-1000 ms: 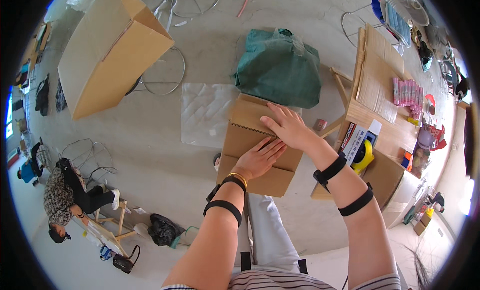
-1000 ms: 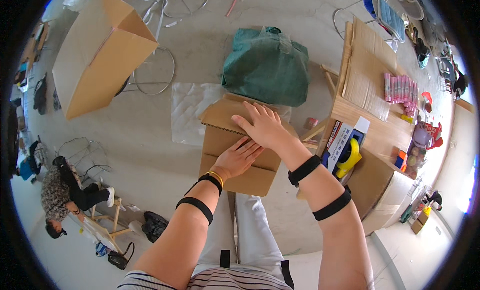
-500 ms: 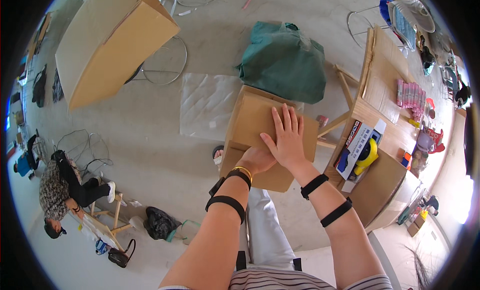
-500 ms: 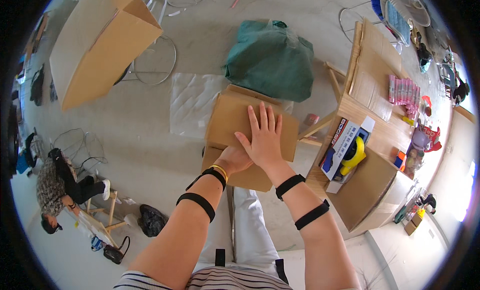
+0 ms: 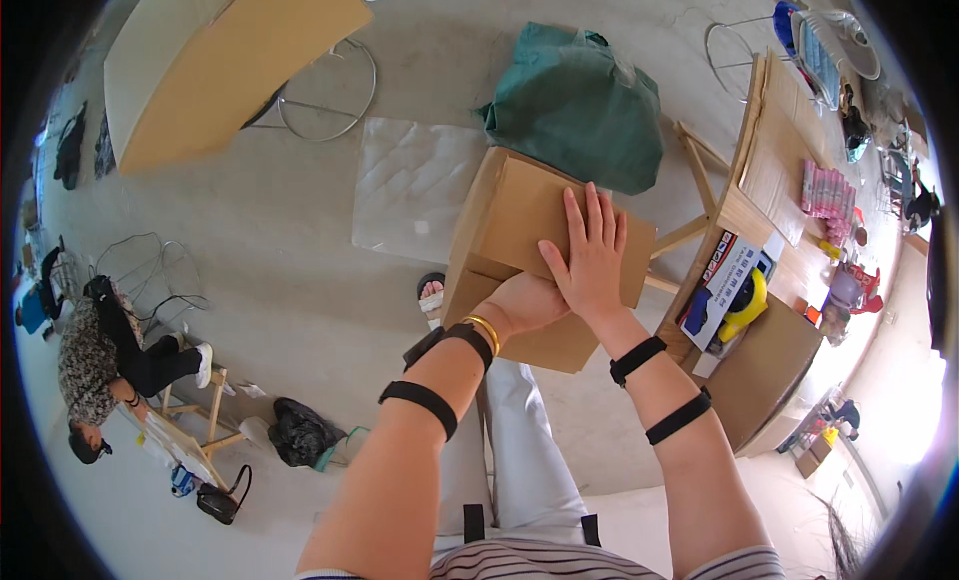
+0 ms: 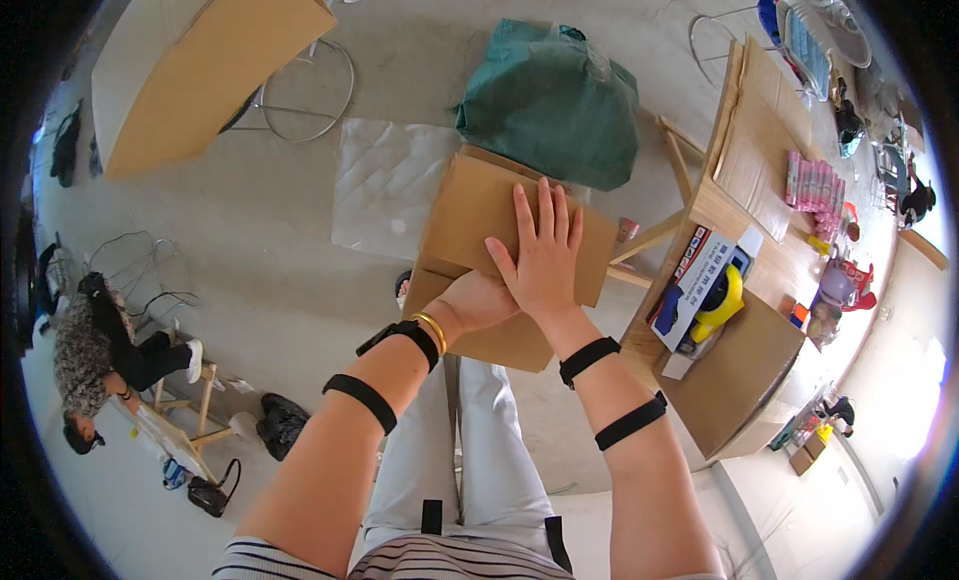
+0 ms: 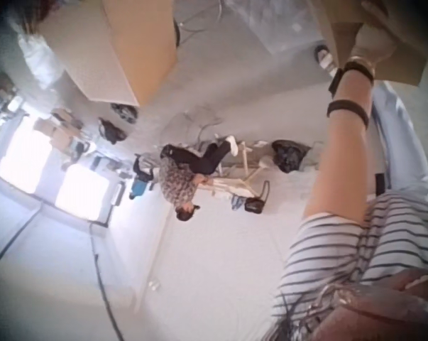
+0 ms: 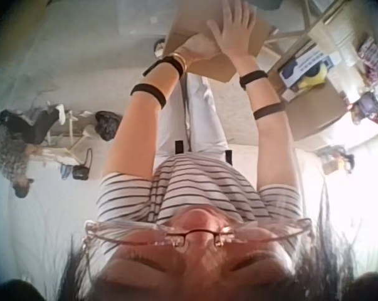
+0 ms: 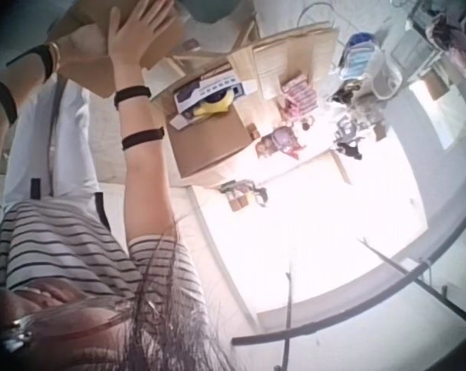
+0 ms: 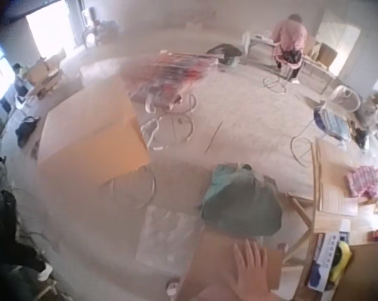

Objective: The recorder assembles a cardboard box and packs it with pink plastic cylindrical components, then seals it with tape.

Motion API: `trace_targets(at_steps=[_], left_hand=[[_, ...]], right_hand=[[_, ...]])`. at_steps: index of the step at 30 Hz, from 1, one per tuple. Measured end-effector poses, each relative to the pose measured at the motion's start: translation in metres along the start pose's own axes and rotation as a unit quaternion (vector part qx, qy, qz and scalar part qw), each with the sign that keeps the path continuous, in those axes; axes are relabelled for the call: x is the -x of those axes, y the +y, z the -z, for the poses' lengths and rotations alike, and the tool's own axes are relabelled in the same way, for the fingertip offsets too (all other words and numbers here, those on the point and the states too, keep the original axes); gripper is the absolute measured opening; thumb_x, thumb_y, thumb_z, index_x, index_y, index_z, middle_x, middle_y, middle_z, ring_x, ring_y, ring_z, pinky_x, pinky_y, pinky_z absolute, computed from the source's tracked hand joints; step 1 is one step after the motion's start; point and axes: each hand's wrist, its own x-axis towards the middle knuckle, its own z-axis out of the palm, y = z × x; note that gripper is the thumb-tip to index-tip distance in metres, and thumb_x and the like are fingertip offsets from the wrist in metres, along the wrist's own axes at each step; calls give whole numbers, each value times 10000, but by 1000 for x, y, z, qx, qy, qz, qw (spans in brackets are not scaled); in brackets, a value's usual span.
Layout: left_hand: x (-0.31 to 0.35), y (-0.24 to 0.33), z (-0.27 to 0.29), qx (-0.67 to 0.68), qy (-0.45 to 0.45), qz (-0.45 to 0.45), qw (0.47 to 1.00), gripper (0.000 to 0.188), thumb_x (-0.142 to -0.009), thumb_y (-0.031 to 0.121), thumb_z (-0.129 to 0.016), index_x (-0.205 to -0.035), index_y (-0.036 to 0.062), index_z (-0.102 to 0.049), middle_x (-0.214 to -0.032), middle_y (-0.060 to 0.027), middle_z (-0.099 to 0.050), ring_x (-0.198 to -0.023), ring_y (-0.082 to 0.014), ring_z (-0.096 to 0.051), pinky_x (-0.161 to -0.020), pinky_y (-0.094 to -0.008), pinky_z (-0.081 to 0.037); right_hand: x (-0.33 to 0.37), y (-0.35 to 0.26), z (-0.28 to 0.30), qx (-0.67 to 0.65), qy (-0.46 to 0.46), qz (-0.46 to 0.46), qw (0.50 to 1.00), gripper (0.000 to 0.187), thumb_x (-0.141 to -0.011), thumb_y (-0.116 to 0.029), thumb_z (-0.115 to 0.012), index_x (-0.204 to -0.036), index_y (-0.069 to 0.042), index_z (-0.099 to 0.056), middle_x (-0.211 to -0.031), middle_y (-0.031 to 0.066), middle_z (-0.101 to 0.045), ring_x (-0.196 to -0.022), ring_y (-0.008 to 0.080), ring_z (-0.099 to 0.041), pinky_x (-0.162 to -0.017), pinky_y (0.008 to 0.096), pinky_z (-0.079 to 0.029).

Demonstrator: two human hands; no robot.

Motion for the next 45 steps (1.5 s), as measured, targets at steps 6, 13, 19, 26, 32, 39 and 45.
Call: trace_targets(at_steps=[6, 13, 19, 26, 32, 39, 45], left_hand=[[3, -3, 5, -52, 153, -166, 973, 227, -832, 175, -550, -1049, 147, -610, -1088, 15, -614, -990, -140, -607, -795, -314, -523], [3, -1, 14, 0, 206, -120, 971, 281, -800, 173, -581, -1076, 121, -575, -1109, -22, -582, -1089, -180, -551, -1036, -388, -402], [-6, 0, 17, -21, 193, -2, 981, 398, -782, 223, -607, -1130, 35, -564, -1275, -134, -539, -1261, -302, -477, -1119, -442, -324], [-10, 9, 14, -73, 64, 105, 990, 600, -848, 327, -497, -1351, 0, -478, -1436, -165, -431, -1399, -317, -301, -1170, -526, -154], [-19, 11, 15, -94, 8, 111, 989, 613, -856, 356, -486, -1369, 20, -472, -1458, -156, -411, -1417, -307, -267, -1172, -536, -128], [-12, 12, 6, -55, 12, 136, 989, 505, -900, 398, -489, -1298, 91, -538, -1406, -107, -462, -1370, -262, -336, -1166, -510, -152], [-14, 10, 2, -89, 71, 137, 984, 463, -890, 406, -490, -1222, 99, -589, -1300, -59, -544, -1334, -246, -376, -1164, -505, -144]], right_hand=[[2, 11, -7, -25, 5, 5, 1000, 578, -955, -412, -452, -1456, -140, -363, -1516, 169, -285, -1397, 374, -251, -1136, 542, -145], [2, 30, -1, -219, -19, 13, 975, 450, -985, -316, -394, -1390, -136, -476, -1501, 74, -355, -1414, 309, -243, -1160, 486, -98], [3, 23, -12, -231, 15, -1, 973, 449, -980, -308, -366, -1374, -134, -495, -1487, 76, -370, -1413, 302, -244, -1167, 485, -74], [5, 11, -23, -129, 77, -3, 989, 489, -888, -294, -497, -1344, -116, -501, -1461, 108, -387, -1400, 330, -256, -1167, 518, -88], [5, 15, -17, -103, 85, -9, 991, 463, -874, -242, -524, -1319, -117, -517, -1431, 108, -415, -1372, 330, -298, -1157, 522, -121], [-57, -8, 25, -252, 30, -7, 967, 479, -763, -100, -677, -1228, -130, -563, -1285, 88, -508, -1251, 313, -416, -1096, 482, -268], [-121, -24, 2, -132, -150, 311, 929, 301, -742, -97, -707, -1032, -158, -652, -1180, 51, -550, -1156, 303, -464, -1041, 440, -346]])
